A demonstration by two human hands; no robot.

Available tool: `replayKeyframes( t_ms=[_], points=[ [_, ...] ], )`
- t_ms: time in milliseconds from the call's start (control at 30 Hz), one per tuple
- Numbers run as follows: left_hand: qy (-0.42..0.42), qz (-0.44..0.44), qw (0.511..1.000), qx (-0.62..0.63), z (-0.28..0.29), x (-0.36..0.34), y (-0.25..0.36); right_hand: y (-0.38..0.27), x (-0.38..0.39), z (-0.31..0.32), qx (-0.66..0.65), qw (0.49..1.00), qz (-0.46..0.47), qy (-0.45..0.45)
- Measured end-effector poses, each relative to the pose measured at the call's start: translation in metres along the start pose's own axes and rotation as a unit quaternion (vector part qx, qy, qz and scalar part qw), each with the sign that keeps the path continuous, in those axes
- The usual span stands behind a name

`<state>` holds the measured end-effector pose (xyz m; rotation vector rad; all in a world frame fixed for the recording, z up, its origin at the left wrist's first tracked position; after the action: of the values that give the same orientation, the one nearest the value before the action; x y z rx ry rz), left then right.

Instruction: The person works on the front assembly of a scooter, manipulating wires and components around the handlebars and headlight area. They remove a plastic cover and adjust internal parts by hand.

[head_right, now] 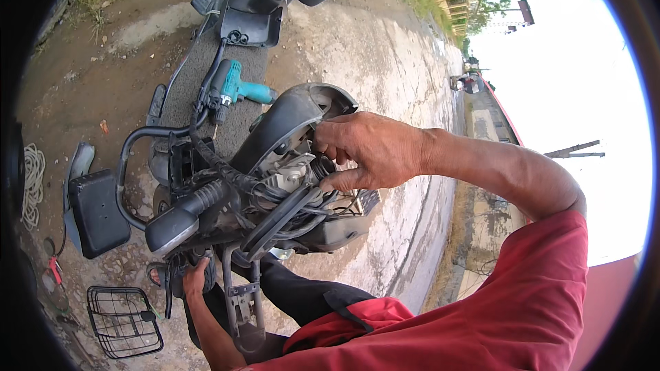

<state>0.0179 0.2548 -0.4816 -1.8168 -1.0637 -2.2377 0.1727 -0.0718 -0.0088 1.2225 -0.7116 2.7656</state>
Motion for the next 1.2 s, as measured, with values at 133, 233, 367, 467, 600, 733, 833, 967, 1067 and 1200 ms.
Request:
replayKeyframes(
  t_ms=[133, 233, 367, 467, 600, 733, 833, 967, 1067, 1200],
  points=[
    [0.007, -0.025, 0.999, 0.021, -0.001, 0.0, 0.002, -0.002, 0.003, -0.001, 0.069, 0.991, 0.115, 0.025],
    [0.012, -0.012, 1.0, -0.006, 0.002, 0.003, 0.005, 0.007, 0.006, -0.002, -0.017, 0.999, -0.017, 0.032],
    [0.008, 0.011, 1.0, -0.025, 0.002, -0.001, -0.001, 0.016, 0.005, -0.006, -0.106, 0.967, -0.23, 0.025],
    [0.0, 0.024, 0.999, -0.039, 0.001, -0.003, -0.005, 0.013, 0.003, -0.005, -0.091, 0.98, -0.178, -0.006],
    [0.006, 0.014, 0.999, -0.033, 0.001, 0.001, 0.0, -0.002, 0.001, -0.002, 0.089, 0.99, 0.113, 0.01],
    [0.0, 0.043, 0.997, -0.063, -0.001, -0.004, -0.008, 0.001, 0.003, 0.0, 0.033, 0.998, 0.048, 0.012],
    [0.017, 0.024, 0.999, -0.044, -0.003, -0.009, -0.015, 0.013, 0.005, -0.003, -0.065, 0.988, -0.143, 0.012],
    [0.003, 0.052, 0.996, -0.068, 0.001, -0.004, -0.007, 0.018, 0.007, -0.008, -0.115, 0.969, -0.221, 0.004],
    [-0.006, 0.06, 0.995, -0.078, 0.0, -0.004, -0.006, 0.012, 0.002, -0.004, -0.053, 0.996, -0.065, 0.004],
    [-0.007, 0.048, 0.996, -0.074, -0.001, -0.003, -0.005, 0.003, 0.001, -0.001, 0.037, 0.995, 0.093, -0.001]
  ],
)
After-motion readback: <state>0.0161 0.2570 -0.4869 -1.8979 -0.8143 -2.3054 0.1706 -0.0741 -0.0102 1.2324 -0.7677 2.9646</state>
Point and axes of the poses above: each hand's wrist, its own x-axis away from the middle knuckle, its own z-axis out of the back of the hand, y = z × x, the point moved 6 cm from there along -x, towards the middle knuckle, and after that the axes turned 10 degrees about -x, right-handed, at the moved point
